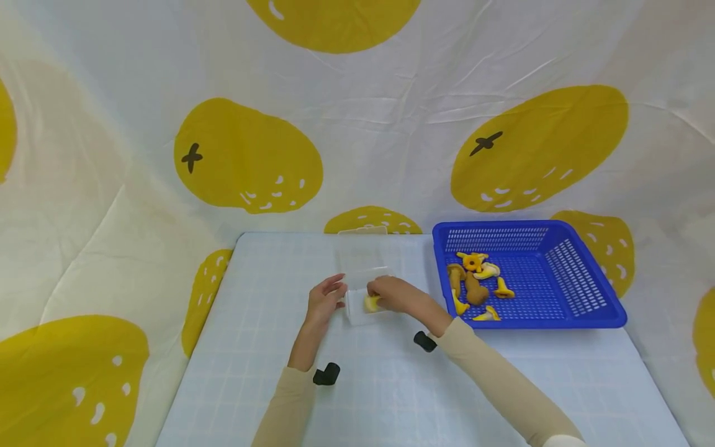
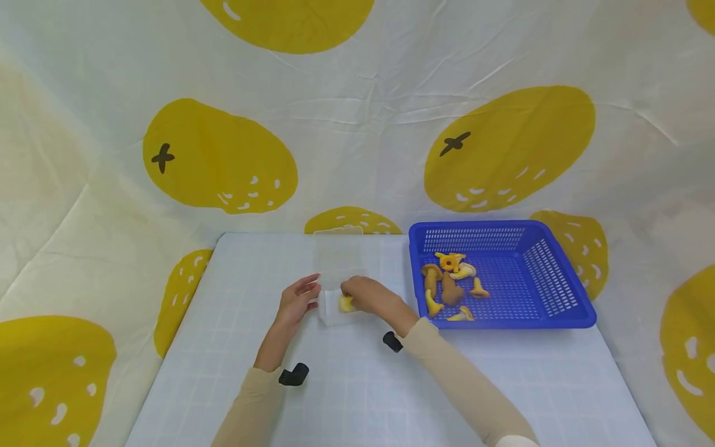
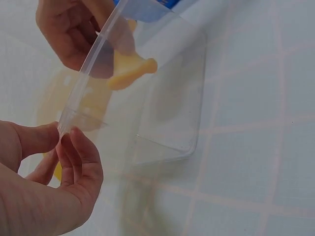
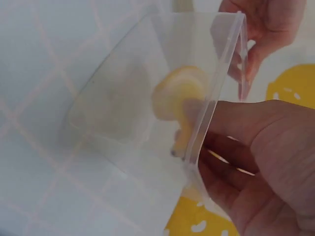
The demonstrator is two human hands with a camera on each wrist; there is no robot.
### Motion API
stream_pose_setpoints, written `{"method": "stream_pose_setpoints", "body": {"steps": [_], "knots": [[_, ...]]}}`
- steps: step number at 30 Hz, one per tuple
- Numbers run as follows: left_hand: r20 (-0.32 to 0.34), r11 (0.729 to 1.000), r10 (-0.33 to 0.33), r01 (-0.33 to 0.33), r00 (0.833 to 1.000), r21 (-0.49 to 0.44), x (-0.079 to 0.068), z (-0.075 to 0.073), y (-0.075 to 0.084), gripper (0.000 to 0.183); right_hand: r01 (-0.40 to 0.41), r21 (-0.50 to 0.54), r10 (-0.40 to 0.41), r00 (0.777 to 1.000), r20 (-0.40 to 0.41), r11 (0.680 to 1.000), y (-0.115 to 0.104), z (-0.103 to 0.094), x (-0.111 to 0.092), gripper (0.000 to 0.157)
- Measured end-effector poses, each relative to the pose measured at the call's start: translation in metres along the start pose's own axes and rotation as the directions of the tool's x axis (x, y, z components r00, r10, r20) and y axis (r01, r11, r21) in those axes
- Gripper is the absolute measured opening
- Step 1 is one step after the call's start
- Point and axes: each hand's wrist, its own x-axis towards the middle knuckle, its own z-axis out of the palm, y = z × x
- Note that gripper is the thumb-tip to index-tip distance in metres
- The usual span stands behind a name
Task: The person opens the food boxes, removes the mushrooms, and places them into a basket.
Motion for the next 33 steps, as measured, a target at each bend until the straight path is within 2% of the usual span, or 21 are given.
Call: {"method": "stream_pose_setpoints", "body": {"steps": [5,8,12,19,24,29,33], "knots": [[-0.002,1.0,-0.005,0.005,1.0,-0.004,0.0,0.001,0.0,0.04,0.081,0.129,-0.066,0.991,-0.118,0.988,0.012,-0.001,-0.011,0.018],[-0.003,1.0,-0.015,0.015,1.0,-0.013,0.001,0.001,-0.001,0.04,0.139,0.217,-0.095,0.975,-0.202,0.966,0.021,-0.001,-0.019,0.019],[0.002,1.0,-0.024,0.024,1.0,-0.019,0.001,0.0,-0.001,0.04,0.182,0.309,-0.084,0.948,-0.307,0.933,0.032,-0.001,-0.029,0.02],[0.002,1.0,-0.02,0.02,1.0,-0.014,0.0,-0.002,-0.003,0.039,0.116,0.451,0.068,0.926,-0.371,0.885,0.043,-0.004,-0.047,0.025],[0.006,1.0,-0.021,0.021,1.0,-0.015,0.001,-0.002,-0.004,0.04,0.104,0.464,0.126,0.89,-0.438,0.88,0.052,-0.007,-0.06,0.024],[0.005,1.0,-0.007,0.007,1.0,-0.017,-0.001,-0.001,-0.002,0.04,0.089,0.513,0.194,0.859,-0.473,0.854,0.064,-0.009,-0.076,0.026],[0.001,1.0,0.005,-0.005,1.0,-0.011,-0.001,0.0,-0.002,0.04,0.063,0.53,0.243,0.839,-0.487,0.846,0.075,-0.011,-0.09,0.029]]}}
